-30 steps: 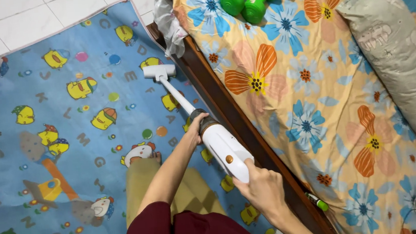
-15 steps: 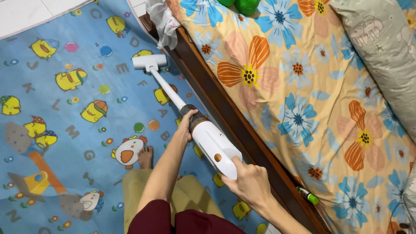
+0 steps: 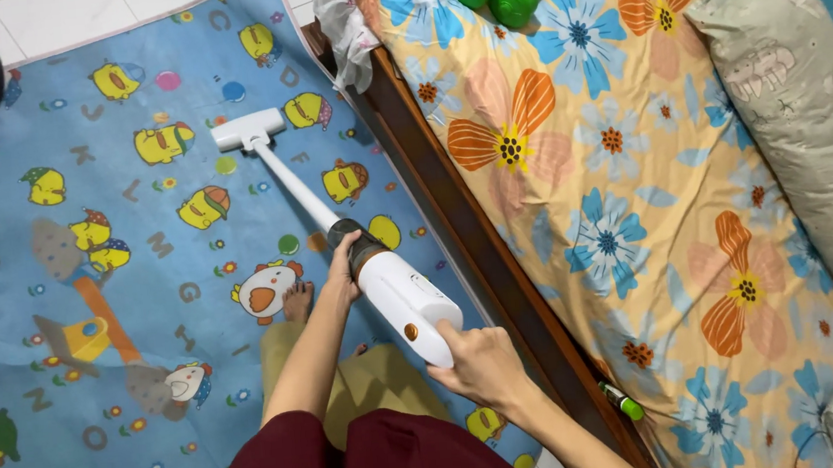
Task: Vacuuming a patterned floor mat and the surrounding tiled floor in a room.
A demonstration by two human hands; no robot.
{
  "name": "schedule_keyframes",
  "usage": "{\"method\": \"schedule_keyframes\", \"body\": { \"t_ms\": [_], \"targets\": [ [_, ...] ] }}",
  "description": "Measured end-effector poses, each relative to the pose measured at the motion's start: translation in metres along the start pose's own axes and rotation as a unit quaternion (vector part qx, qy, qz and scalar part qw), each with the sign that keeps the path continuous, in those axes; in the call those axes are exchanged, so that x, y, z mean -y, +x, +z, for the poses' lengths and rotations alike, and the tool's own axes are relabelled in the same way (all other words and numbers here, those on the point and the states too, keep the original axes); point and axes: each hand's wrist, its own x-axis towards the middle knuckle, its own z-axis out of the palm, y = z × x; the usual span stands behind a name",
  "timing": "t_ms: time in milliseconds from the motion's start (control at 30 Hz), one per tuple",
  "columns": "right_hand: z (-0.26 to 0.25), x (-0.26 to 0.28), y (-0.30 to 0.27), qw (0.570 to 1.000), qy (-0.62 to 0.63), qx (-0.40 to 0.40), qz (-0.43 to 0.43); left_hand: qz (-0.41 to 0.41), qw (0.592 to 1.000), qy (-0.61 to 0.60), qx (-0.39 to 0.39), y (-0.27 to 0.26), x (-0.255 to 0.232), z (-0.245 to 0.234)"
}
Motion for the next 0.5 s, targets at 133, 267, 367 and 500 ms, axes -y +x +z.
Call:
{"method": "schedule_keyframes", "body": {
  "t_ms": [133,267,367,500],
  "targets": [
    [-0.004,-0.012,0.004,0.999,-0.018,-0.011,-0.042,0.005,1.000,-0.027,0.002,-0.008,-0.002,0.003],
    [-0.024,-0.014,0.022,0.996,-0.052,-0.003,-0.071,0.011,0.999,-0.039,-0.013,-0.007,-0.018,0.014],
    [-0.049,0.005,0.046,0.998,-0.038,0.007,-0.054,0.021,1.000,-0.008,-0.002,0.012,-0.044,0.010],
    [-0.105,0.018,0.090,0.987,0.066,0.126,-0.077,-0.027,0.999,0.012,-0.013,-0.013,-0.096,0.033]
  ]
}}
